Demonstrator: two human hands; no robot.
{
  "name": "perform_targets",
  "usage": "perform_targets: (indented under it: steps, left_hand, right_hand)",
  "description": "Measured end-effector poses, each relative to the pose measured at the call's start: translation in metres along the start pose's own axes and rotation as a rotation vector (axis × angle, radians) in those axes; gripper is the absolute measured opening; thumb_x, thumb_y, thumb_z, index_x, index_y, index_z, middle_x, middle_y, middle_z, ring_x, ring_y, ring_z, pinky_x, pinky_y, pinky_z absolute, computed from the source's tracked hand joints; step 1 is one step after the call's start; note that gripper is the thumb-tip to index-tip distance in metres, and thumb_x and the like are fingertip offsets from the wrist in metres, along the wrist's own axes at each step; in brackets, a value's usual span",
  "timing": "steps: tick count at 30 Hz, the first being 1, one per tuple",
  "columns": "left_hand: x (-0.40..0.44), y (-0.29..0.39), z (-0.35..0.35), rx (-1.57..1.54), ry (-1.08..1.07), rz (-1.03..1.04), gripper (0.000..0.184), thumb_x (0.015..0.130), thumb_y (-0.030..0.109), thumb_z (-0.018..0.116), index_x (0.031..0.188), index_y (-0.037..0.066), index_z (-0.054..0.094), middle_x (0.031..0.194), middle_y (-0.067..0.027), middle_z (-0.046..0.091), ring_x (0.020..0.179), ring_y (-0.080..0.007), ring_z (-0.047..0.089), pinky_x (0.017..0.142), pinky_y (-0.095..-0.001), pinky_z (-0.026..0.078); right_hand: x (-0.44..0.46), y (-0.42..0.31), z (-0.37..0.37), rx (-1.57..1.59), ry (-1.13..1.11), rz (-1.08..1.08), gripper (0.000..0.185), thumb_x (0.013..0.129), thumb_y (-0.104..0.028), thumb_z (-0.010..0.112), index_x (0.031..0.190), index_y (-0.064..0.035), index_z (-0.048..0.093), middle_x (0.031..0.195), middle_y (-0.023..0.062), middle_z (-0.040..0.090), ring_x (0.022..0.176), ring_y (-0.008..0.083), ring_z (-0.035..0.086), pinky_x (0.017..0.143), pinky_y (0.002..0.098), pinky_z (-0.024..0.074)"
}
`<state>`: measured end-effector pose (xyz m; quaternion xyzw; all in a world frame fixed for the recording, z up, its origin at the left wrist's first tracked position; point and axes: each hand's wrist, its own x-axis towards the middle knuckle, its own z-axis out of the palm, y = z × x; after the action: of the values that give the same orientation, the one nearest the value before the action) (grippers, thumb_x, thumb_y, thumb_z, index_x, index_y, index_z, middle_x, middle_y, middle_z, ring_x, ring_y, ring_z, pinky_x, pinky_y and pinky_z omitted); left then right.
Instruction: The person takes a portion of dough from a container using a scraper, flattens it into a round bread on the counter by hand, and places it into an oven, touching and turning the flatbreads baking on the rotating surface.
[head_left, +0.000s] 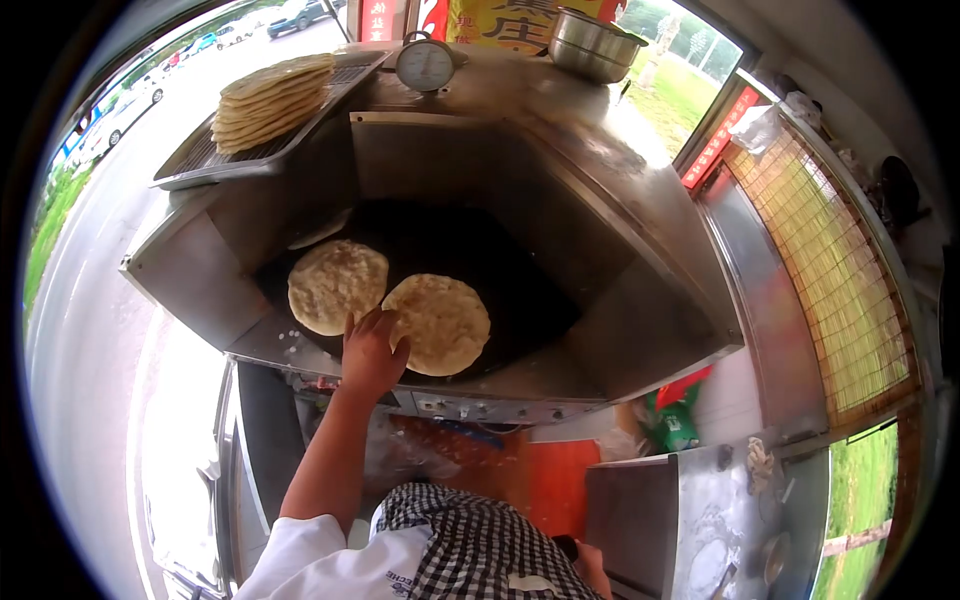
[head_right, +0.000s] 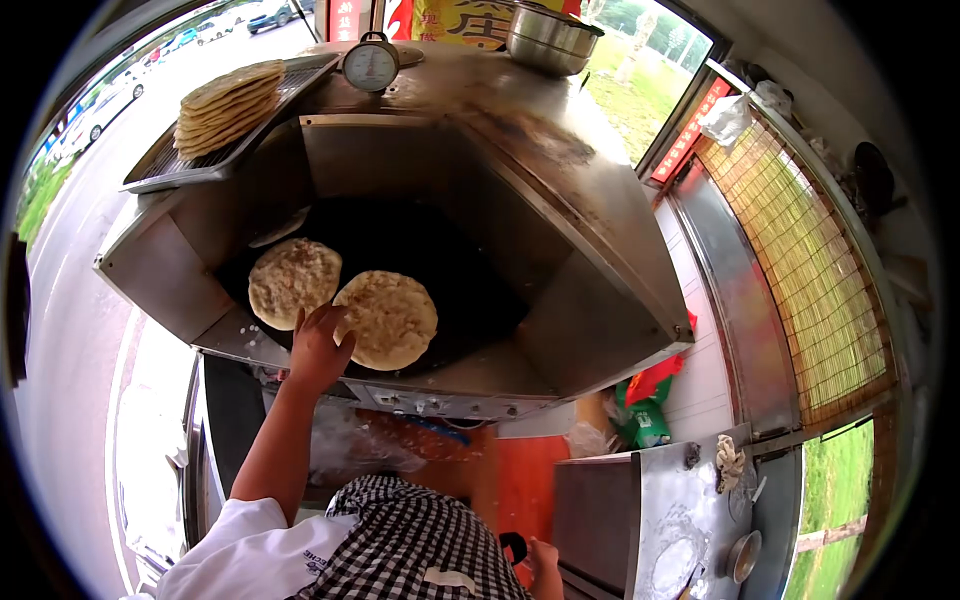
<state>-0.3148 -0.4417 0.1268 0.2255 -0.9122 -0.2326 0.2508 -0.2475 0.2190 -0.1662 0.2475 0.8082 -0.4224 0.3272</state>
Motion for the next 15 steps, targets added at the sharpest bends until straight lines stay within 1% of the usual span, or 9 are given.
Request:
perform_targets:
  steps: [1, 3, 6, 7, 10, 13, 15]
  left_hand:
    - [0.004, 0.002, 0.005, 0.018, -0.003, 0.008, 0.045, 0.086, 0.019, 0.075, 0.129, 0.008, 0.068, 0.132, -0.0156, 0.068, 0.131, -0.037, 0.06, 0.123, -0.0604, 0.03]
    - [0.009, 0.003, 0.012, 0.055, 0.014, 0.033, 0.043, 0.086, 0.02, 0.076, 0.126, 0.008, 0.069, 0.127, -0.0138, 0.069, 0.128, -0.0358, 0.061, 0.124, -0.0619, 0.028]
    - [0.016, 0.003, 0.02, 0.093, 0.006, 0.036, 0.042, 0.085, 0.023, 0.076, 0.124, 0.008, 0.07, 0.122, -0.0122, 0.07, 0.128, -0.0336, 0.061, 0.124, -0.0652, 0.025]
    - [0.017, 0.004, 0.022, 0.104, -0.001, 0.031, 0.042, 0.086, 0.025, 0.076, 0.124, 0.009, 0.07, 0.122, -0.0118, 0.07, 0.128, -0.0329, 0.061, 0.124, -0.0665, 0.023]
    - [0.025, 0.019, 0.025, 0.192, -0.103, -0.029, 0.045, 0.084, 0.027, 0.079, 0.124, 0.008, 0.072, 0.127, -0.0124, 0.069, 0.135, -0.0324, 0.057, 0.125, -0.0676, 0.017]
    - [0.033, 0.027, 0.025, 0.251, -0.176, -0.058, 0.043, 0.083, 0.026, 0.078, 0.123, 0.012, 0.074, 0.128, -0.0097, 0.069, 0.136, -0.0315, 0.055, 0.126, -0.07, 0.013]
    - [0.047, 0.03, 0.025, 0.311, -0.275, -0.003, 0.041, 0.082, 0.024, 0.078, 0.122, 0.015, 0.075, 0.127, -0.0083, 0.069, 0.136, -0.0304, 0.055, 0.126, -0.0704, 0.012]
  right_hand:
    - [-0.001, 0.001, -0.004, 0.001, -0.016, -0.054, 0.018, 0.103, -0.02, 0.067, 0.097, -0.0035, 0.07, 0.079, 0.0065, 0.068, 0.066, 0.0206, 0.069, 0.063, 0.0388, 0.0602]
    - [-0.007, -0.001, -0.007, -0.002, -0.031, -0.073, 0.02, 0.103, -0.02, 0.066, 0.089, -0.0051, 0.068, 0.075, 0.0052, 0.065, 0.063, 0.0196, 0.066, 0.062, 0.0385, 0.0597]
    - [-0.02, -0.012, -0.005, -0.004, -0.022, -0.001, 0.023, 0.103, -0.02, 0.065, 0.084, -0.0068, 0.066, 0.072, 0.0043, 0.063, 0.061, 0.0188, 0.064, 0.062, 0.0382, 0.0594]
    - [-0.024, -0.015, -0.004, -0.001, -0.014, 0.005, 0.023, 0.103, -0.02, 0.065, 0.084, -0.007, 0.067, 0.073, 0.0042, 0.064, 0.061, 0.0188, 0.065, 0.062, 0.038, 0.0593]
    - [-0.024, -0.016, -0.006, -0.019, -0.008, 0.01, 0.023, 0.103, -0.022, 0.065, 0.085, -0.0072, 0.067, 0.074, 0.0042, 0.064, 0.062, 0.0188, 0.065, 0.063, 0.0379, 0.0594]
    - [-0.023, -0.015, -0.003, -0.018, -0.007, -0.019, 0.023, 0.102, -0.023, 0.067, 0.086, -0.0068, 0.068, 0.076, 0.0042, 0.065, 0.063, 0.019, 0.066, 0.064, 0.038, 0.0599]
    - [-0.021, -0.015, -0.003, -0.012, -0.011, -0.039, 0.023, 0.102, -0.024, 0.067, 0.087, -0.0066, 0.068, 0.076, 0.0043, 0.066, 0.065, 0.0192, 0.067, 0.065, 0.0384, 0.0602]
